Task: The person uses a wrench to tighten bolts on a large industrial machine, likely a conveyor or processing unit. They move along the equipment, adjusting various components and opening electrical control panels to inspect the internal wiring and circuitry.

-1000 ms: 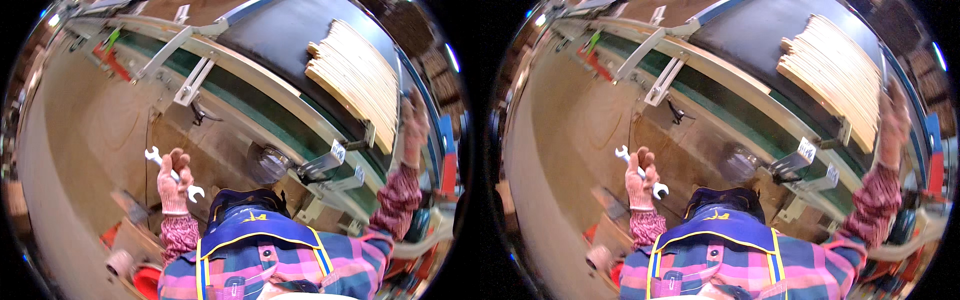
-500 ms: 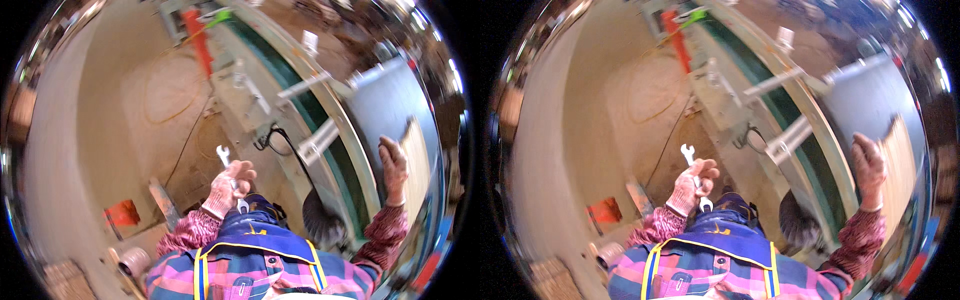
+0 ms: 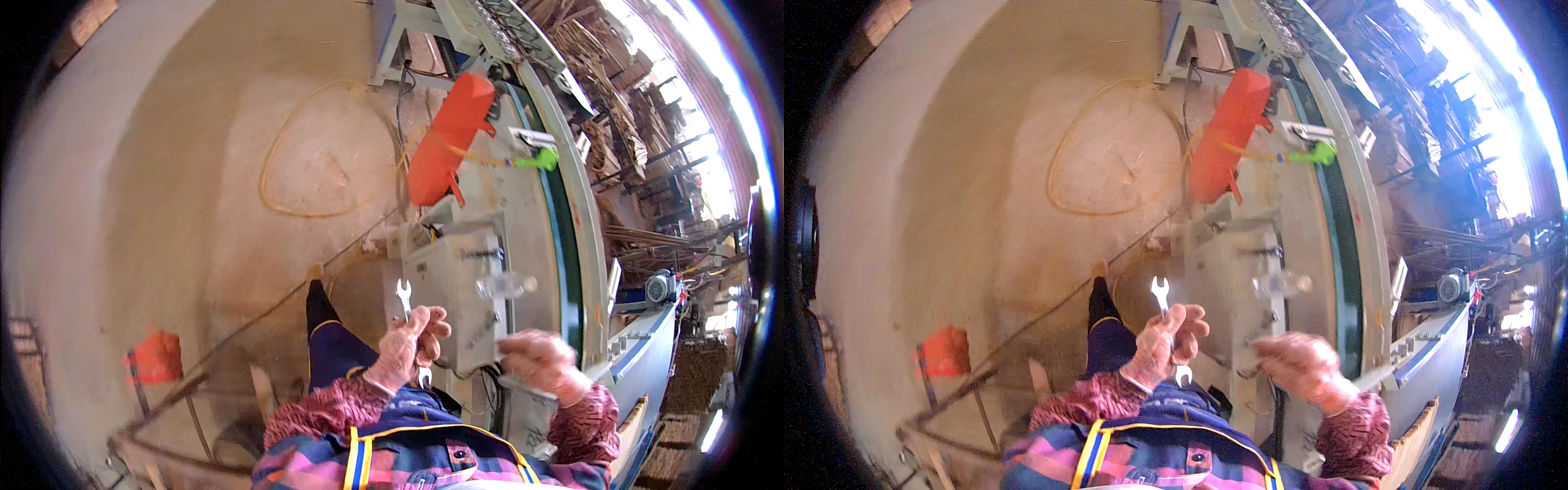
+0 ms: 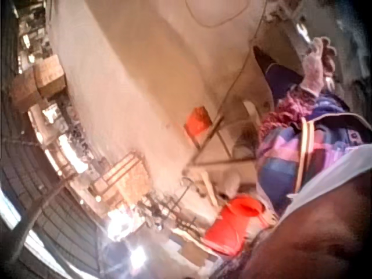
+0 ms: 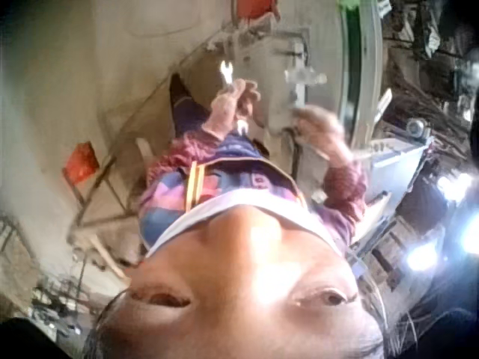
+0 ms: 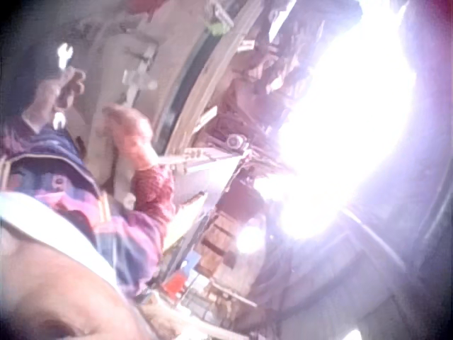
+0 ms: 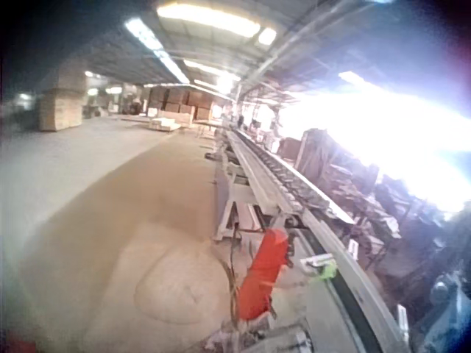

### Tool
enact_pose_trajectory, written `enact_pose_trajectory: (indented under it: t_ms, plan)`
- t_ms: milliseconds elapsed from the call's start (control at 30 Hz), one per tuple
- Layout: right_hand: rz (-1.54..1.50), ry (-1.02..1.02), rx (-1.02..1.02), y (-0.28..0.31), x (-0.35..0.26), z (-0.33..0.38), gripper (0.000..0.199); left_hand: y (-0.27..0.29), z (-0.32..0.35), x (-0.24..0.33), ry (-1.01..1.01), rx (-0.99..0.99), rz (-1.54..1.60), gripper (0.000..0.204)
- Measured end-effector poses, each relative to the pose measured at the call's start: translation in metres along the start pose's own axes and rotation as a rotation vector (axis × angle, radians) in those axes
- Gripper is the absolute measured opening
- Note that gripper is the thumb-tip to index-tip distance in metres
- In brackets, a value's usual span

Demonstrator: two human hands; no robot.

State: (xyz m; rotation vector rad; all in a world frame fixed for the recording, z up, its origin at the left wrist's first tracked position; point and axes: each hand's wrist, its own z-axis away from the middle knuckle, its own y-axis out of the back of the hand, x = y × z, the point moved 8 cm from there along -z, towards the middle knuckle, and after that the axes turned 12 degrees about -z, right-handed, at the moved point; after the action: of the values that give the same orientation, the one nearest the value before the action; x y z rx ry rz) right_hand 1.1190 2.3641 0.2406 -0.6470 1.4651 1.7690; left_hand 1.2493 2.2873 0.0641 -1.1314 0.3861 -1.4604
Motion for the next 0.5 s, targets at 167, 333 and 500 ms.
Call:
enact_pose_trajectory:
  t_ms: [167,333,500]
  plan:
    - [-0.292,-0.629,-0.452,-0.152,0.03,-0.098,0.065,0.063,-0.011,0.047,0.033,0.254,0.162,0.032]
    - [-0.18,-0.522,-0.544,-0.232,0.066,-0.201,0.047,0.151,-0.039,0.093,-0.104,0.593,0.216,0.031]
    - [-0.002,-0.378,-0.952,-0.264,0.071,-0.26,0.031,0.173,-0.057,0.138,-0.114,0.625,0.165,0.03]
